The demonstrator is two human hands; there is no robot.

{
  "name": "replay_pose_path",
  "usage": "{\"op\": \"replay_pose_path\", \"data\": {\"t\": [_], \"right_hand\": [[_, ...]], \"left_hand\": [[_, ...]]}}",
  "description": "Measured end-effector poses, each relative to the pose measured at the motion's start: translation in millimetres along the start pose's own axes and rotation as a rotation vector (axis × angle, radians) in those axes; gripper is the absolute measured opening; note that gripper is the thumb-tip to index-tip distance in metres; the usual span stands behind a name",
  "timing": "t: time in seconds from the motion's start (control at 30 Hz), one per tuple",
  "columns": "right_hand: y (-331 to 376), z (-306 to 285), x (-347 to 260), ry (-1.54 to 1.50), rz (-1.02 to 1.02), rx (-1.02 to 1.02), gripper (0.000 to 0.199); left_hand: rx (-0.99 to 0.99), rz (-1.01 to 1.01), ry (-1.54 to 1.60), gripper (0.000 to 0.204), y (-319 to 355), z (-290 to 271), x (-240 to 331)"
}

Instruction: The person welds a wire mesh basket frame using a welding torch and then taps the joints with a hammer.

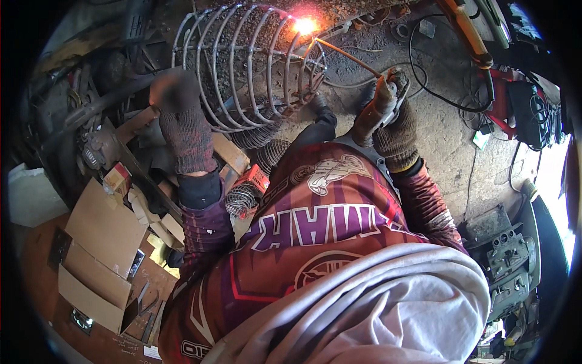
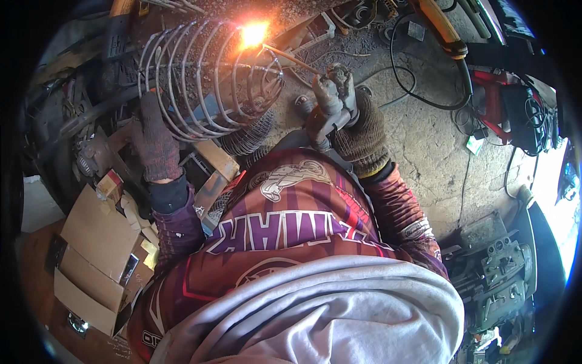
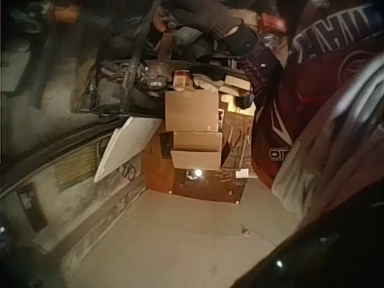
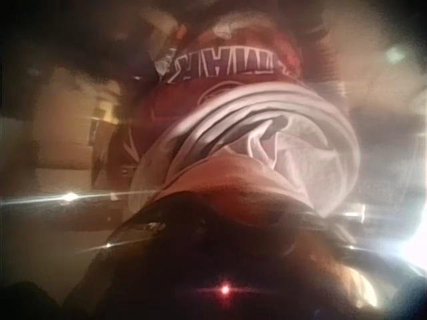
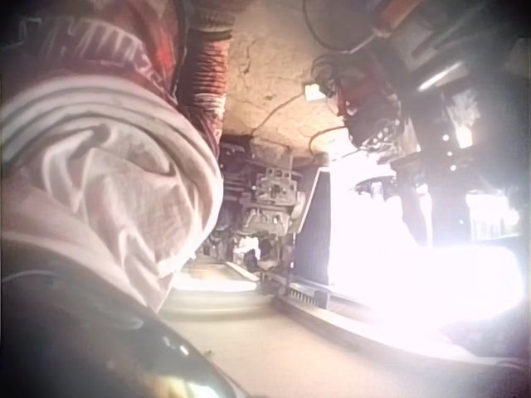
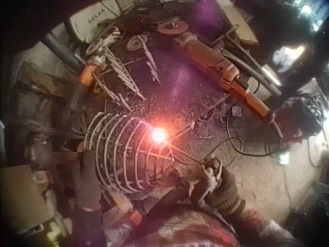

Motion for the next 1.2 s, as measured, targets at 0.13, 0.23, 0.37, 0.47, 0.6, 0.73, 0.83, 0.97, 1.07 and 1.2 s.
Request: {"op": "replay_pose_path", "data": {"t": [0.13, 0.23, 0.37, 0.47, 0.6, 0.73, 0.83, 0.97, 1.07, 1.2], "right_hand": [[3.9, 1.2, 6.7, -0.028, 0.011, 0.005, 0.053], [4.5, -0.6, 6.1, -0.014, 0.007, -0.005, 0.052], [0.8, 0.3, -6.0, 0.011, -0.003, -0.002, 0.049], [-3.5, -1.4, -8.5, 0.312, -0.059, -0.100, 0.040], [-16.4, -3.9, -42.9, 0.334, -0.037, -0.118, 0.035], [-19.8, -4.6, -50.4, 0.399, -0.070, -0.077, 0.040], [-23.7, -4.2, -55.9, 0.506, -0.179, -0.049, 0.047], [-15.3, -5.9, -22.0, 0.244, -0.146, -0.144, 0.045], [1.1, -4.3, 20.0, -0.263, 0.028, -0.284, 0.038], [1.6, -0.3, -7.4, -0.229, 0.057, -0.002, 0.049]], "left_hand": [[0.011, 0.079, -0.075, 0.045, 1.0, -0.9, -6.4], [0.025, 0.029, 0.004, 0.046, 0.1, 1.2, -9.0], [0.018, 0.112, -0.158, 0.043, 1.2, -2.5, -15.0], [-0.002, 0.232, -0.427, 0.041, 4.4, -8.1, -15.9], [0.034, 0.448, -0.795, 0.039, 6.8, -12.9, -28.4], [0.071, 0.562, -0.991, 0.038, 3.3, -15.7, -34.1], [0.086, 0.614, -1.076, 0.038, 3.0, -13.8, -32.2], [0.128, 0.680, -1.156, 0.038, 1.4, -15.5, -32.2], [0.167, 0.737, -1.185, 0.039, -2.7, -15.3, -40.7], [0.232, 0.859, -1.221, 0.041, -14.8, -17.1, -57.9]]}}
Point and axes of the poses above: each hand's wrist, its own y-axis away from the middle knuckle, its own z-axis out of the palm, x = y × z, the point moved 1 cm from there along -y, towards the middle knuckle, and after that the axes turned 11 degrees about -x, right-handed, at the moved point
